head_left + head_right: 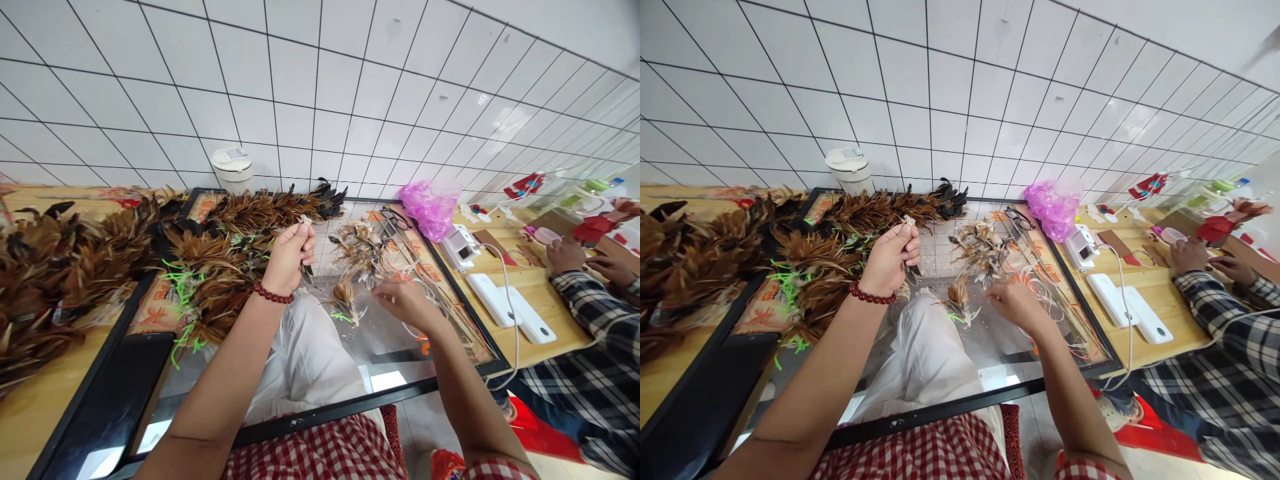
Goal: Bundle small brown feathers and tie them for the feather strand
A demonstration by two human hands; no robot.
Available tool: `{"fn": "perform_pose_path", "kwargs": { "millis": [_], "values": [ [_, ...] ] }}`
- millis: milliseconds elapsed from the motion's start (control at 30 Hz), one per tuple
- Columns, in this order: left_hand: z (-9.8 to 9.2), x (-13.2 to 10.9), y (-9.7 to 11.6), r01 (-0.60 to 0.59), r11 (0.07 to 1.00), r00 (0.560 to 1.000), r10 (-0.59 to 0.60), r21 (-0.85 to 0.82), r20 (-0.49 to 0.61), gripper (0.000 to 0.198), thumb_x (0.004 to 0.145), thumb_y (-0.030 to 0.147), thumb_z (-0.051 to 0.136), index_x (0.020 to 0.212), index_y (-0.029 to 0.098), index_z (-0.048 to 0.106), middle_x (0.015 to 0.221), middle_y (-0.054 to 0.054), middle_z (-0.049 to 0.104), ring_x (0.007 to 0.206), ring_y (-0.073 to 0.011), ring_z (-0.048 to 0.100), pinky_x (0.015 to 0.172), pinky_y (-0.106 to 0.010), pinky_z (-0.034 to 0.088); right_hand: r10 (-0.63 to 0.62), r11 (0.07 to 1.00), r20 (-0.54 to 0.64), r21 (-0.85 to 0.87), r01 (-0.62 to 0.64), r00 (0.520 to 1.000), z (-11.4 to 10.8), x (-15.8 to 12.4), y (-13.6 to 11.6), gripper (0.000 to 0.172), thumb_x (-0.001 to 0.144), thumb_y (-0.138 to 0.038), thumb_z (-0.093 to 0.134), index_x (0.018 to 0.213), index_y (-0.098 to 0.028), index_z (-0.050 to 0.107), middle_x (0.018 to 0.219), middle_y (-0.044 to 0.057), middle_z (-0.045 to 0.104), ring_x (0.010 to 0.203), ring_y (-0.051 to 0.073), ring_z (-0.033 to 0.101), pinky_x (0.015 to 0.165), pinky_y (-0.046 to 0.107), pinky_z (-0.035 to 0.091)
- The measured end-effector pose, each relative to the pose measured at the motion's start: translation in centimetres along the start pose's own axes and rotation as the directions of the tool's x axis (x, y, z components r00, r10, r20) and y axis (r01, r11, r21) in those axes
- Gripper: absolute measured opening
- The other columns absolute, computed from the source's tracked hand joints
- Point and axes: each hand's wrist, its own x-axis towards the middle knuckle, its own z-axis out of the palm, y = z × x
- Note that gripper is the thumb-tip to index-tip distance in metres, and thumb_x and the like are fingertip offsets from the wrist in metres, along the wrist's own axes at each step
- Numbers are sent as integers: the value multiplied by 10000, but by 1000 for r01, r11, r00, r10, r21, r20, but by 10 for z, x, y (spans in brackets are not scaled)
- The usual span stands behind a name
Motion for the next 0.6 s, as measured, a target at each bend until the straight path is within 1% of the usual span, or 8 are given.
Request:
{"fn": "perform_pose_path", "kwargs": {
  "millis": [67,167,267,333,400,467,533,600],
  "values": [
    [0,0,1,-6,1000,1000,6,-1,-4,257,808,357,632,727,154,499,535,74,353,393,-17,259,377,-130,238,-125,990,33,69,122,992,6,-1,-15,185,845,-202,536,941,-210,693,882,54,661,764,158,601,698,273,442],
    [0,-1,1,-14,1000,1000,14,-2,-7,238,823,339,613,729,150,503,532,71,351,396,-20,263,376,-132,234,-221,968,-4,120,220,975,18,1,-33,206,869,-250,543,1028,-218,670,938,67,637,834,169,598,726,281,453],
    [1,-2,1,-10,1000,1000,10,1,0,239,830,337,607,725,150,500,531,70,350,397,-21,269,376,-131,234,-285,955,-20,85,285,958,35,9,-48,239,875,-281,548,1083,-227,652,919,65,620,832,171,584,744,291,448],
    [2,-2,1,-5,1000,1000,5,0,6,251,826,349,613,722,153,496,534,70,350,395,-19,266,374,-130,234,-298,954,-3,24,298,955,45,15,-54,225,860,-280,570,1057,-222,661,895,63,611,807,175,574,735,302,440],
    [3,-2,0,-5,1000,1000,5,-3,13,258,825,356,615,721,154,494,536,71,349,393,-17,260,373,-128,235,-288,956,-28,41,289,957,50,22,-56,158,856,-244,565,961,-208,678,867,61,606,791,173,569,721,301,435],
    [3,-2,-1,-6,1000,1000,6,-3,21,264,827,361,612,717,154,492,536,71,349,394,-17,259,372,-126,234,-246,942,-123,202,267,961,44,26,-54,126,867,-218,545,859,-199,669,837,52,605,791,162,567,721,294,438],
    [3,-2,-3,-3,1000,999,3,1,36,270,827,365,613,713,152,492,536,69,348,398,-18,266,372,-126,235,-147,874,-242,422,240,959,28,30,-49,128,874,-248,550,800,-197,640,807,37,599,784,151,561,729,291,443],
    [4,-3,-4,7,1000,998,-8,8,63,272,817,362,625,710,148,497,548,64,366,404,-18,277,375,-129,248,-42,792,-308,569,220,950,8,34,-44,149,859,-307,582,764,-199,618,792,21,576,761,143,544,725,294,445]
  ]
}}
